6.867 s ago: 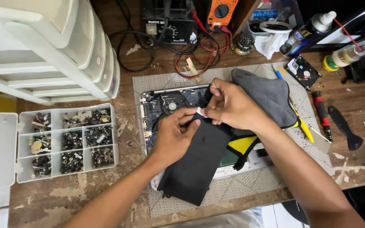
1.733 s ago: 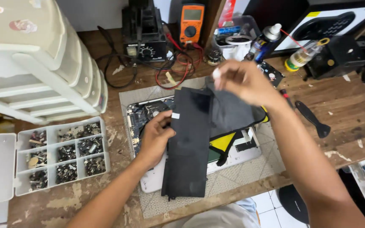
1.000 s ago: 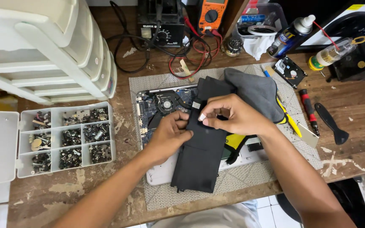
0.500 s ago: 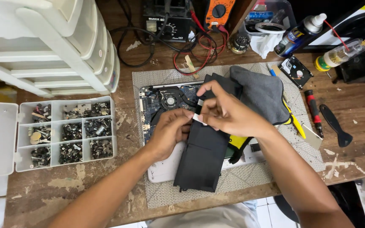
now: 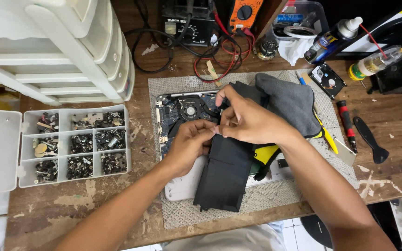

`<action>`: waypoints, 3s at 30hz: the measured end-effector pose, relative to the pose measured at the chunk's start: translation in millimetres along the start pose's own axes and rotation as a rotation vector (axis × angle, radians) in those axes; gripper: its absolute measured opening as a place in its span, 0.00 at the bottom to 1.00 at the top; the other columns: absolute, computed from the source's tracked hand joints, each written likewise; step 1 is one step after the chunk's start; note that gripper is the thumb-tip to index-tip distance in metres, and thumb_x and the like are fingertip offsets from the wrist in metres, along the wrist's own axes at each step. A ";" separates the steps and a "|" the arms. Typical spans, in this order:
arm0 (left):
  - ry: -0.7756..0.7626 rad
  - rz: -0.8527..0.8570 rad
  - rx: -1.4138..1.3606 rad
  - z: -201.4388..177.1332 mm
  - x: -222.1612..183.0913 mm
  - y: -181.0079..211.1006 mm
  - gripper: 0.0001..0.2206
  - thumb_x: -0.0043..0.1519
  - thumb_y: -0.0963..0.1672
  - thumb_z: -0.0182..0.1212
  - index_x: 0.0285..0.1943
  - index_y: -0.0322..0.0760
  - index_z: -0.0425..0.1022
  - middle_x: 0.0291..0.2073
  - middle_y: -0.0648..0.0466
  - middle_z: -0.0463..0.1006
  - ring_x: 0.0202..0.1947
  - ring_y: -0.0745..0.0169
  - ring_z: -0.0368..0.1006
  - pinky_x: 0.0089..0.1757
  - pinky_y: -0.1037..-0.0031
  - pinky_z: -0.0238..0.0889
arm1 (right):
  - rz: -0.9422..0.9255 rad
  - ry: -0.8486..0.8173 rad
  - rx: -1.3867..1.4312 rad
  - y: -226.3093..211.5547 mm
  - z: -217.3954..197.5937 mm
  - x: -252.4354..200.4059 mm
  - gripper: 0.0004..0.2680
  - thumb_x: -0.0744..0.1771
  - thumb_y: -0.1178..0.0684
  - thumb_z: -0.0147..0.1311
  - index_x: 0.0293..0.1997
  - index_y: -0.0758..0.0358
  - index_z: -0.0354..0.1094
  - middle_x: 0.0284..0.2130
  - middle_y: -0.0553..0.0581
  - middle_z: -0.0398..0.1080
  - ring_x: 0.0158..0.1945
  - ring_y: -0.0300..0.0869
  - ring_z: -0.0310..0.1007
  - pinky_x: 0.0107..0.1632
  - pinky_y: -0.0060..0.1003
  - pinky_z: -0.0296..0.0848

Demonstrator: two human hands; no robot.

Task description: Preparing a laptop battery for installation by cleaning it with a cloth and removing adhesive backing strips

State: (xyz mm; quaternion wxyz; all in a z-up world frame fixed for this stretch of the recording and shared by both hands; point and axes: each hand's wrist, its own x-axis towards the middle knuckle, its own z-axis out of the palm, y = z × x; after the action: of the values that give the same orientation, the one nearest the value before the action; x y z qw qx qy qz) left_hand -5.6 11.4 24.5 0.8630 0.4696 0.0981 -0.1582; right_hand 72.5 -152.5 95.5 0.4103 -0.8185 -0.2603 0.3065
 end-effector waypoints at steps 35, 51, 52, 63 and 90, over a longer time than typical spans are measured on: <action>0.072 0.006 0.206 -9.4 8.6 -23.2 0.07 0.60 0.40 0.65 0.40 0.26 0.81 0.17 0.52 0.72 0.18 0.74 0.63 0.22 0.83 0.61 | -0.039 -0.026 0.125 15.7 0.3 -16.9 0.16 0.61 0.64 0.54 0.50 0.64 0.54 0.22 0.61 0.75 0.20 0.43 0.76 0.28 0.32 0.74; 0.140 -0.065 0.313 -6.3 8.4 -29.0 0.11 0.57 0.40 0.68 0.45 0.23 0.82 0.30 0.44 0.82 0.30 0.64 0.78 0.35 0.76 0.76 | 0.001 -0.043 0.043 21.9 -6.4 -23.7 0.14 0.63 0.61 0.59 0.46 0.63 0.54 0.20 0.59 0.74 0.18 0.43 0.74 0.26 0.32 0.70; 0.137 -0.043 0.323 -3.6 6.6 -24.1 0.11 0.57 0.39 0.68 0.44 0.21 0.82 0.30 0.42 0.83 0.29 0.65 0.78 0.34 0.75 0.76 | -0.004 -0.046 0.037 23.9 -6.5 -22.7 0.14 0.63 0.61 0.59 0.46 0.64 0.54 0.20 0.59 0.74 0.18 0.43 0.74 0.26 0.33 0.71; 0.118 0.064 0.372 6.1 0.8 -22.7 0.08 0.59 0.38 0.65 0.43 0.21 0.81 0.19 0.49 0.76 0.20 0.74 0.69 0.22 0.83 0.64 | 0.063 -0.036 -0.151 29.0 2.8 -21.3 0.12 0.63 0.58 0.60 0.42 0.60 0.55 0.21 0.59 0.75 0.23 0.49 0.74 0.28 0.40 0.72; 0.136 0.109 0.312 -0.7 4.8 -41.2 0.11 0.54 0.35 0.67 0.44 0.20 0.77 0.31 0.45 0.76 0.29 0.62 0.78 0.33 0.74 0.73 | -0.066 0.029 -0.015 35.3 -41.7 -41.5 0.08 0.62 0.60 0.62 0.31 0.59 0.61 0.16 0.56 0.71 0.20 0.42 0.77 0.27 0.32 0.74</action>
State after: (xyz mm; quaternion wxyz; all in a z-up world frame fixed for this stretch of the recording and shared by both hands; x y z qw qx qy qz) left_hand -16.3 -9.9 -9.5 0.7784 0.6120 0.1048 -0.0923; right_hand 80.4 -220.6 98.0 0.4178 -0.8168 -0.2835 0.2791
